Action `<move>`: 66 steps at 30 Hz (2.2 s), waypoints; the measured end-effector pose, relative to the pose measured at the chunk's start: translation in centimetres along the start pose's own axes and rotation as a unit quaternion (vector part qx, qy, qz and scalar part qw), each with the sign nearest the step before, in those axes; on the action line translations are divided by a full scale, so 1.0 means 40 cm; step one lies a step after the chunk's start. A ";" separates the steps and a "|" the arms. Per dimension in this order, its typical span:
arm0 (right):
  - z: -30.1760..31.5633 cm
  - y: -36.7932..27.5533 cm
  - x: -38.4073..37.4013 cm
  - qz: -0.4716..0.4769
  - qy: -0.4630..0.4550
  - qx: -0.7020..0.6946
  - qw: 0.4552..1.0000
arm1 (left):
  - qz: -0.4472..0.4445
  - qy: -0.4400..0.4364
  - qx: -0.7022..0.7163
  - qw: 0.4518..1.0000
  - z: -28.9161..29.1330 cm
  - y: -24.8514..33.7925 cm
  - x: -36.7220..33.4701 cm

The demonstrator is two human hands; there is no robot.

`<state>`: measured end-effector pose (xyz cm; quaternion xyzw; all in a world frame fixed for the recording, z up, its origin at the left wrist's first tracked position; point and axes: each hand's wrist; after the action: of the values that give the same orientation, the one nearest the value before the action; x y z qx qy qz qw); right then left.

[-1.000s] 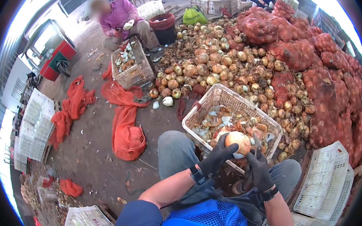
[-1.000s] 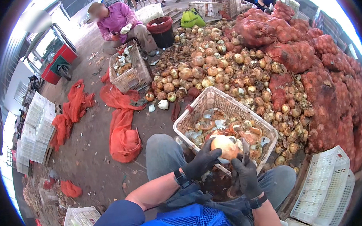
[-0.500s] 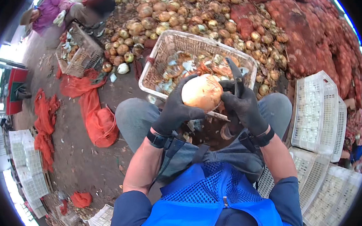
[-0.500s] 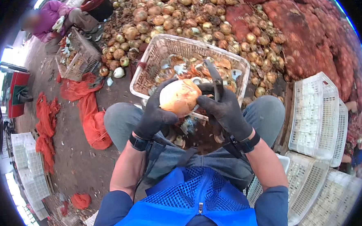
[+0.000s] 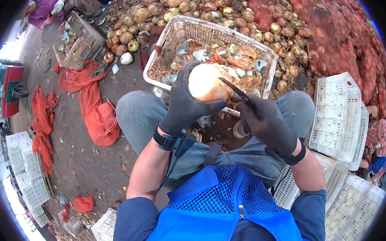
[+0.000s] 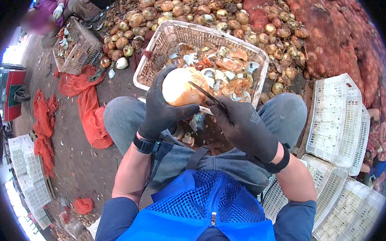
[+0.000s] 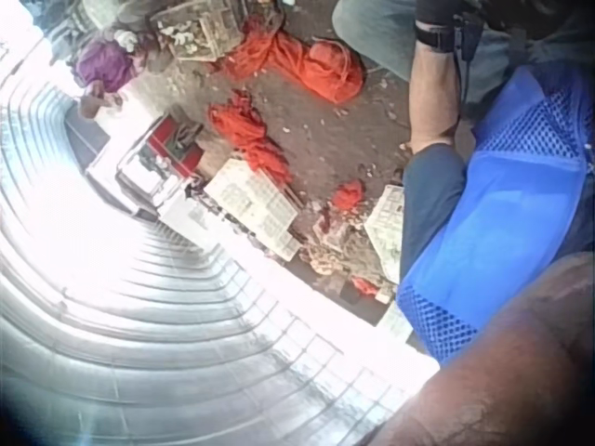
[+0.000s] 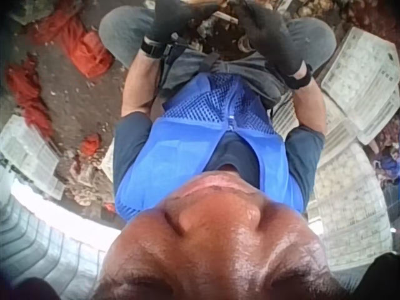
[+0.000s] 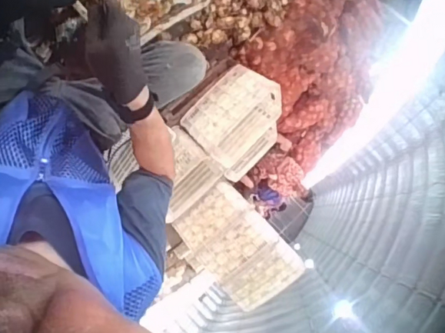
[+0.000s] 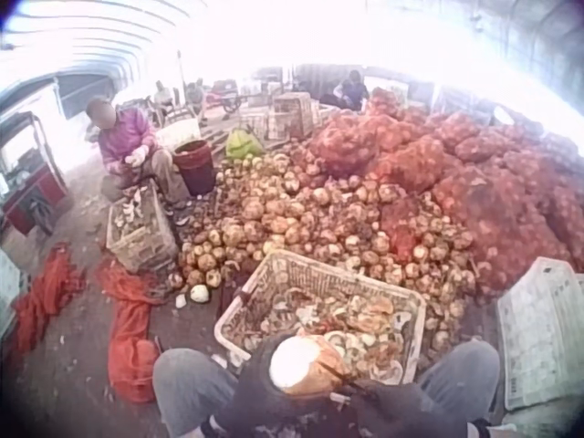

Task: Peeling the outer skin off onions using a small knife.

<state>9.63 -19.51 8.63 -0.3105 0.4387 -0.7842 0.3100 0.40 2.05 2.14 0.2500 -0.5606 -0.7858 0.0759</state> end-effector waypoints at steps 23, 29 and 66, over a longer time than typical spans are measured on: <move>-0.052 0.047 0.051 -0.041 0.044 0.065 0.996 | 0.141 0.034 0.432 0.890 0.007 -0.001 -0.018; -0.041 0.008 0.001 0.052 0.063 0.095 0.992 | 0.147 0.046 0.374 0.915 0.006 0.012 -0.004; -0.091 0.096 -0.142 0.121 0.160 0.325 0.924 | 0.105 0.147 0.055 0.982 -0.005 -0.039 -0.012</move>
<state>11.17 -15.00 2.49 -0.0078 0.2374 -0.8797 0.4121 1.18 2.64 0.79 0.3067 -0.6085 -0.6963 0.2255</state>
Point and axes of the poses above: each hand's wrist, its own x-axis away from the middle knuckle, its own z-axis out of the back of the hand, y = z × x, and after that the axes turned 5 degrees about -z, right-handed
